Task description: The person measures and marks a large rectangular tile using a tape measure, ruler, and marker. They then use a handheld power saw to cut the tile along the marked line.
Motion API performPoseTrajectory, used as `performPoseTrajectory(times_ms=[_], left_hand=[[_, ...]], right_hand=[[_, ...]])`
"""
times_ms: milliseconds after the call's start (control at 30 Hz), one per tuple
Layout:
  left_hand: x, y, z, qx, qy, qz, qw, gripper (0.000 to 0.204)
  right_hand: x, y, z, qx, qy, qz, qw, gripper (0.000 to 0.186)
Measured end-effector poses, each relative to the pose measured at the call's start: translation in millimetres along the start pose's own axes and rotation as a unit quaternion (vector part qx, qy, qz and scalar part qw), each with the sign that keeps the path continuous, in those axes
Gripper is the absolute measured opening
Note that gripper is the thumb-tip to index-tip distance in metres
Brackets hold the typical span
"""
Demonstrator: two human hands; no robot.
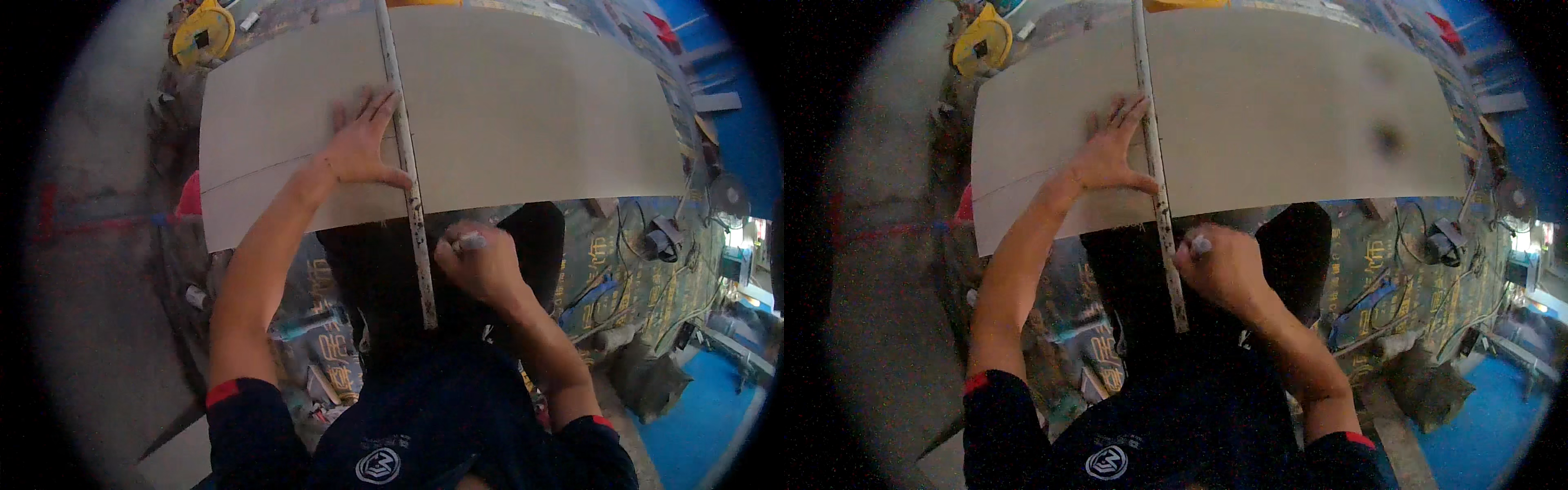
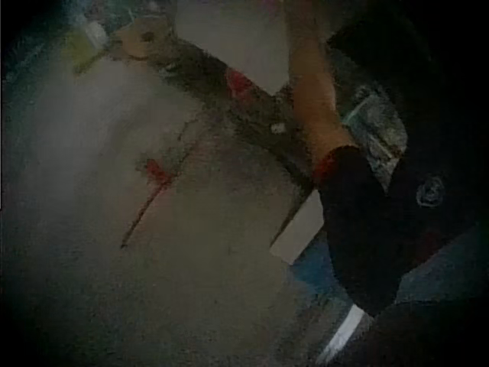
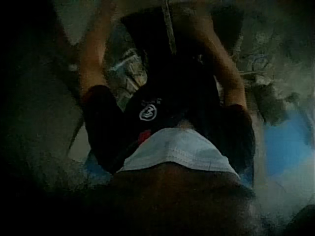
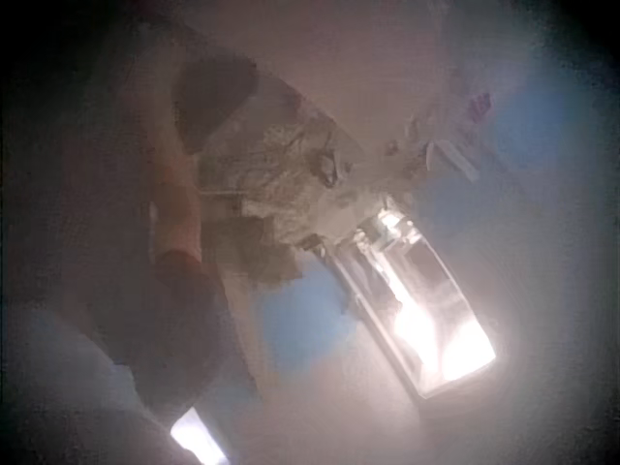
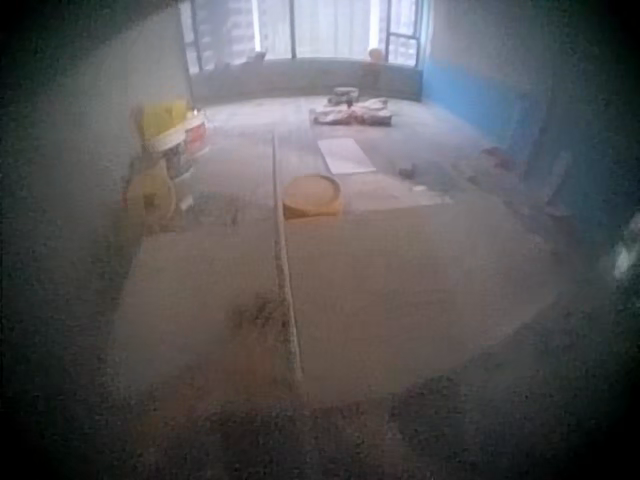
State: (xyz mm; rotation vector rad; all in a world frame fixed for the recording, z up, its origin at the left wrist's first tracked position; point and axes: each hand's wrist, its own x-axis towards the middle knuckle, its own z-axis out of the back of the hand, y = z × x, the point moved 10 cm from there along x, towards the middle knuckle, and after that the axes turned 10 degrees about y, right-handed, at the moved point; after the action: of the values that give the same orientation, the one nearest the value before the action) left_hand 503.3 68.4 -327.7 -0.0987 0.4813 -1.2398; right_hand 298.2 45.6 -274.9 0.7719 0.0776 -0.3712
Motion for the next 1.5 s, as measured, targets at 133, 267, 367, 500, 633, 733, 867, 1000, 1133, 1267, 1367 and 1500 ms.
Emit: performPoseTrajectory(times_ms=[133, 267, 367, 500, 633, 733, 867, 1000, 1133, 1267, 1367, 1500], left_hand=[[-4, 2, 4, 0.009, -0.020, -0.014, 1.000, 0.142], [6, 8, 5, -0.017, -0.033, -0.001, 0.999, 0.125], [2, 28, 13, -0.128, -0.116, 0.030, 0.984, 0.106], [-14, 45, 25, -0.247, -0.179, 0.073, 0.950, 0.080], [-36, 86, 44, -0.201, -0.230, 0.158, 0.939, 0.063], [-49, 167, 49, 0.053, -0.208, 0.190, 0.958, 0.061], [-52, 238, 41, 0.157, -0.248, 0.271, 0.917, 0.069], [-51, 236, 42, 0.070, -0.180, 0.326, 0.925, 0.076], [-58, 235, 50, 0.114, -0.238, 0.311, 0.913, 0.078], [-57, 235, 49, 0.087, -0.234, 0.317, 0.915, 0.076], [-56, 230, 51, 0.067, -0.220, 0.313, 0.921, 0.076], [-56, 233, 49, 0.094, -0.234, 0.308, 0.917, 0.078]], right_hand=[[-31, -15, 25, 0.220, -0.092, -0.057, 0.970, 0.016], [-17, -33, 29, 0.252, -0.254, 0.044, 0.933, 0.019], [9, -47, 11, 0.298, -0.255, 0.048, 0.919, 0.028], [36, -34, 5, 0.266, -0.255, -0.015, 0.930, 0.028], [62, -32, 4, 0.215, -0.262, -0.021, 0.941, 0.028], [72, -35, -9, 0.198, -0.251, -0.021, 0.947, 0.029], [67, -23, -11, 0.103, -0.275, -0.015, 0.956, 0.024], [71, -24, -10, 0.112, -0.280, -0.005, 0.953, 0.021], [74, -17, -12, 0.067, -0.279, -0.008, 0.958, 0.022], [75, -15, -11, 0.066, -0.284, 0.024, 0.956, 0.025], [75, -13, -9, 0.055, -0.280, 0.029, 0.958, 0.024], [77, -10, -8, 0.035, -0.279, 0.014, 0.960, 0.022]])
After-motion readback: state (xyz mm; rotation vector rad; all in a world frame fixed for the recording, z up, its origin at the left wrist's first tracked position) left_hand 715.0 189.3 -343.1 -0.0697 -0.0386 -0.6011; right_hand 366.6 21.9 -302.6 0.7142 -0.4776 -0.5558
